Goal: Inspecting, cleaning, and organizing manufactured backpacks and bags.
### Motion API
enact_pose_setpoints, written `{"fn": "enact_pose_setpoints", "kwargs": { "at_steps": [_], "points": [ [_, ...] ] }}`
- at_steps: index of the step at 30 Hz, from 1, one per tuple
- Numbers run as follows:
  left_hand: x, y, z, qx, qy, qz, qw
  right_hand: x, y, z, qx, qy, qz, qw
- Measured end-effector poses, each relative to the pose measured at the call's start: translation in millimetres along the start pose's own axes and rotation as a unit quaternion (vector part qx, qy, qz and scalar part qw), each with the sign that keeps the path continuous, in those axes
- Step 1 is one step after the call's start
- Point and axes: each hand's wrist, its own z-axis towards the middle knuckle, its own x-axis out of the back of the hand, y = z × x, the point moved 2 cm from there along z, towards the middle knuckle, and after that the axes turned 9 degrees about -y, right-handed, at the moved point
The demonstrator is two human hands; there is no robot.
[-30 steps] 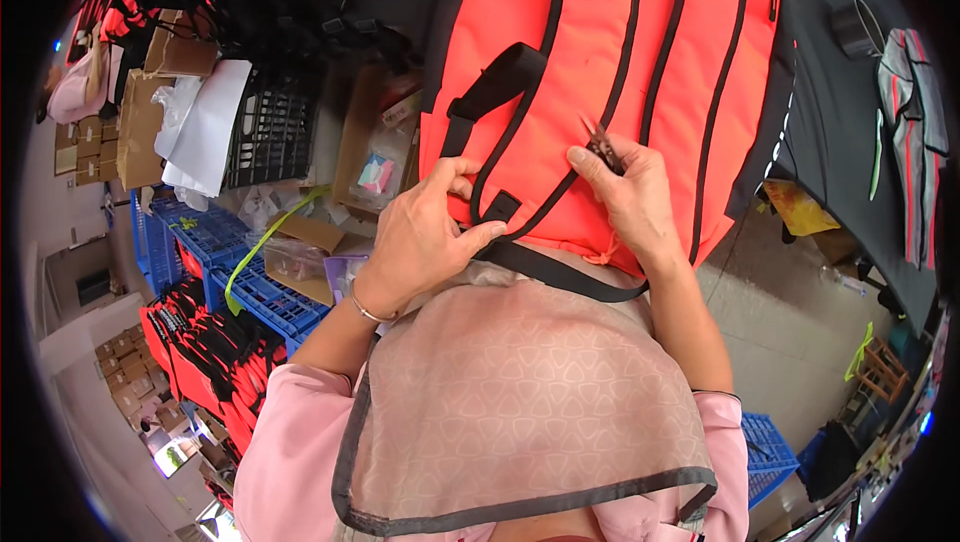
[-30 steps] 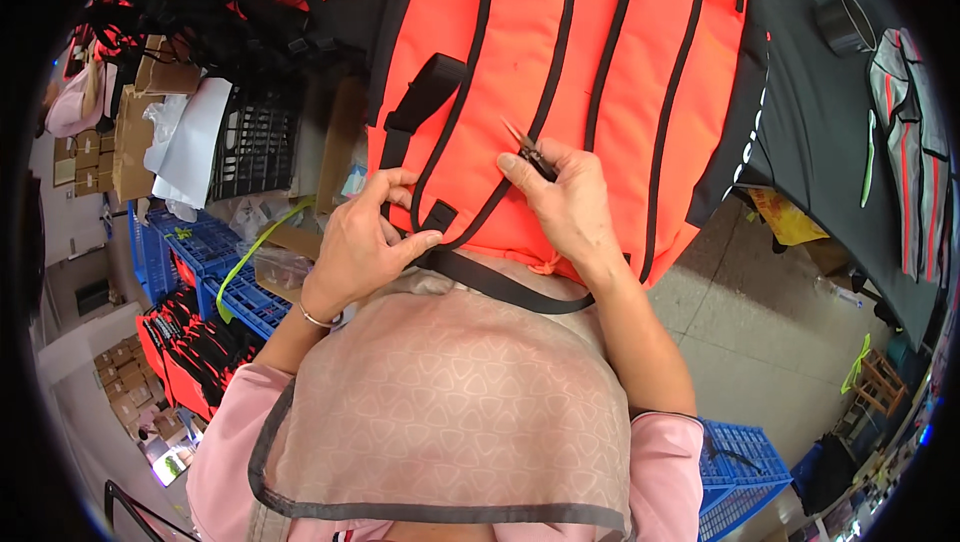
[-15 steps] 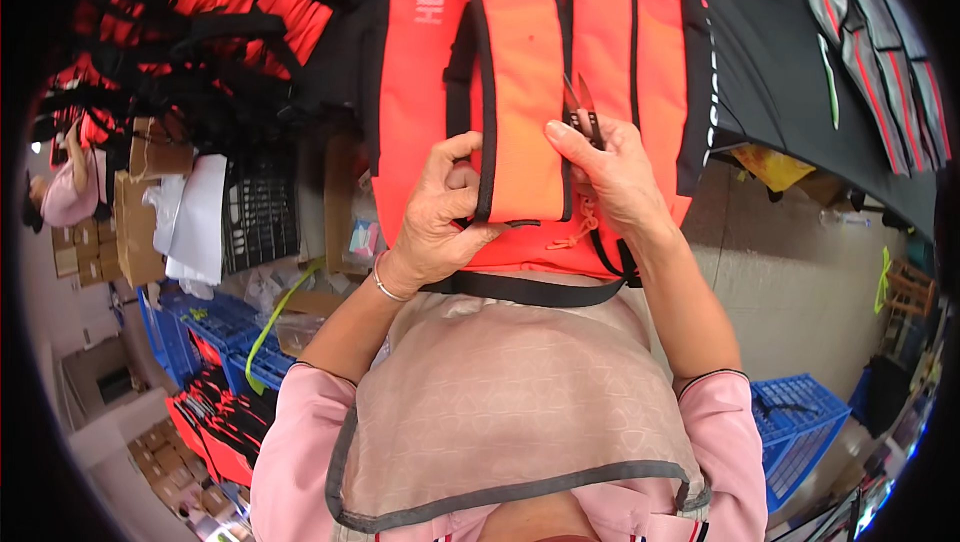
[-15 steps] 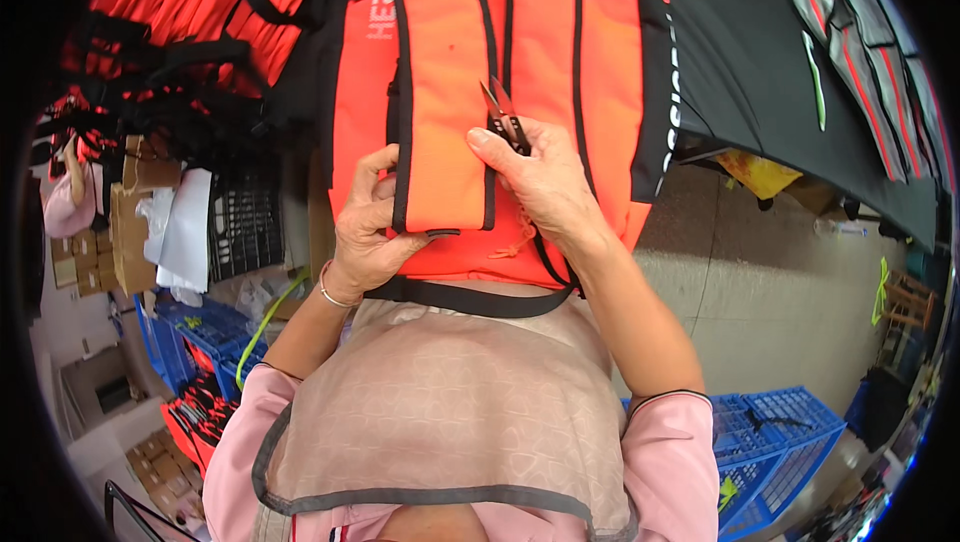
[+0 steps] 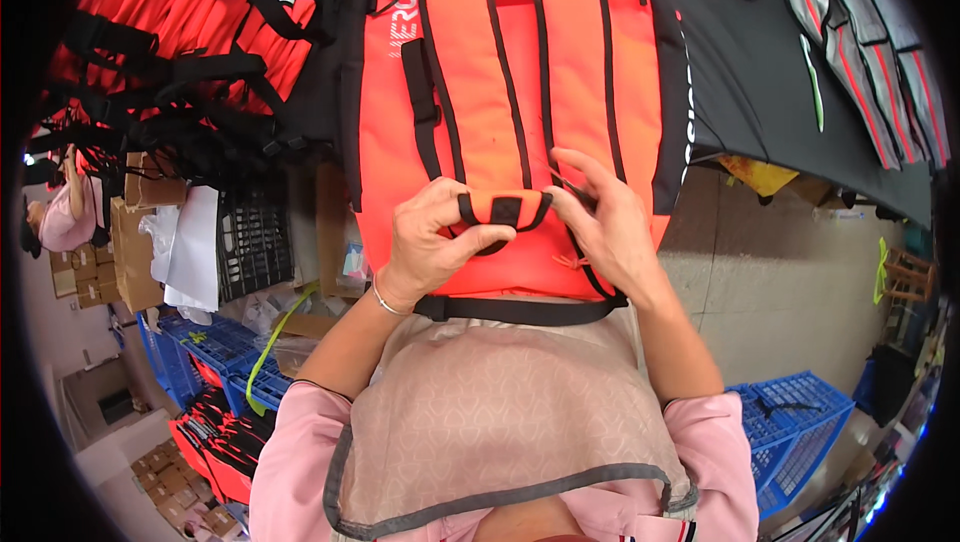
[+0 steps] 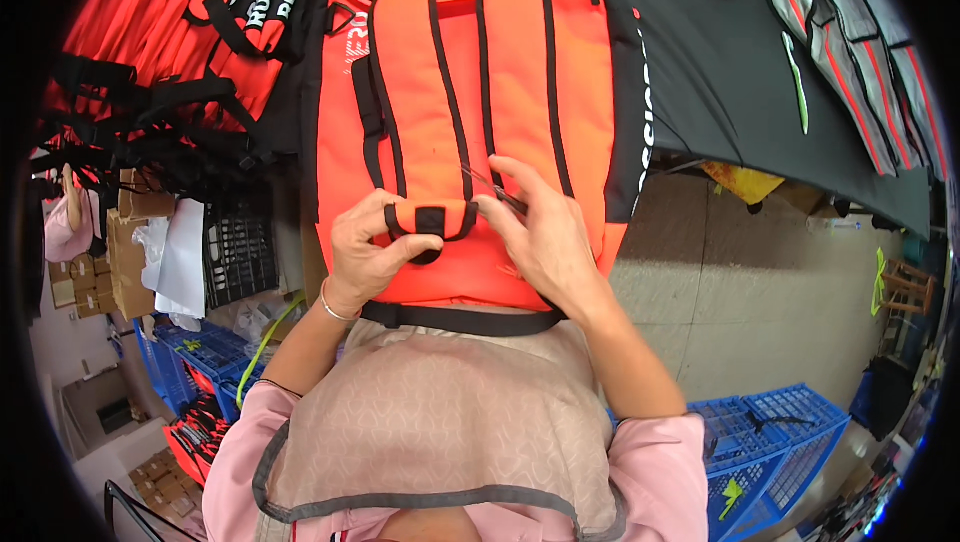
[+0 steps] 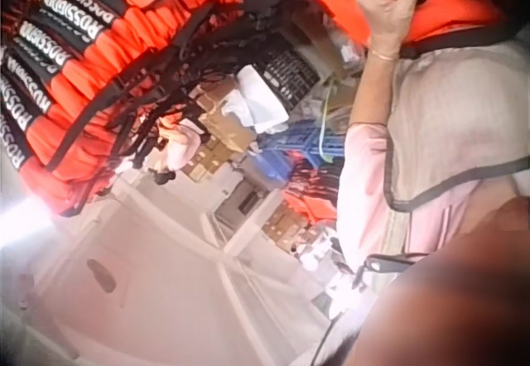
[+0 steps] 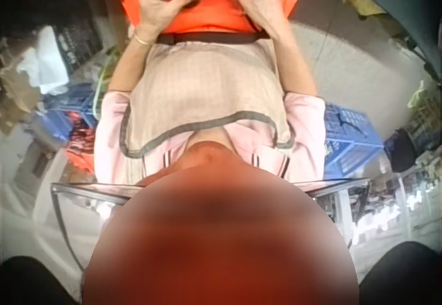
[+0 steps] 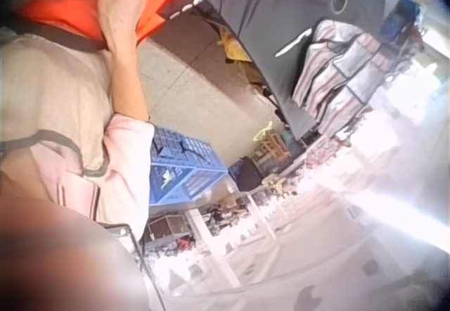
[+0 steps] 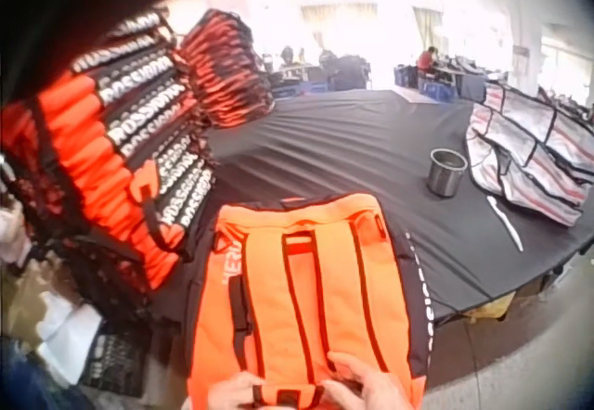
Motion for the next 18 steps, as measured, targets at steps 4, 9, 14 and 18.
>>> {"fn": "enact_pose_setpoints", "kwargs": {
  "at_steps": [4, 9, 14, 18],
  "points": [
    [-3, -10, 6, 0.133, 0.007, -0.132, 0.982, 0, -2, -20, 0.106, 0.112, -0.011, 0.988],
    [-10, -15, 11, 0.165, -0.006, -0.132, 0.977, -6, -3, -19, 0.253, 0.206, -0.201, 0.924],
    [-11, -16, 10, 0.161, 0.002, -0.147, 0.976, -8, 0, -8, 0.319, 0.234, -0.311, 0.864],
    [-12, -17, 10, 0.158, 0.006, -0.133, 0.978, -9, 2, -4, 0.32, 0.234, -0.333, 0.856]
  ]
}}
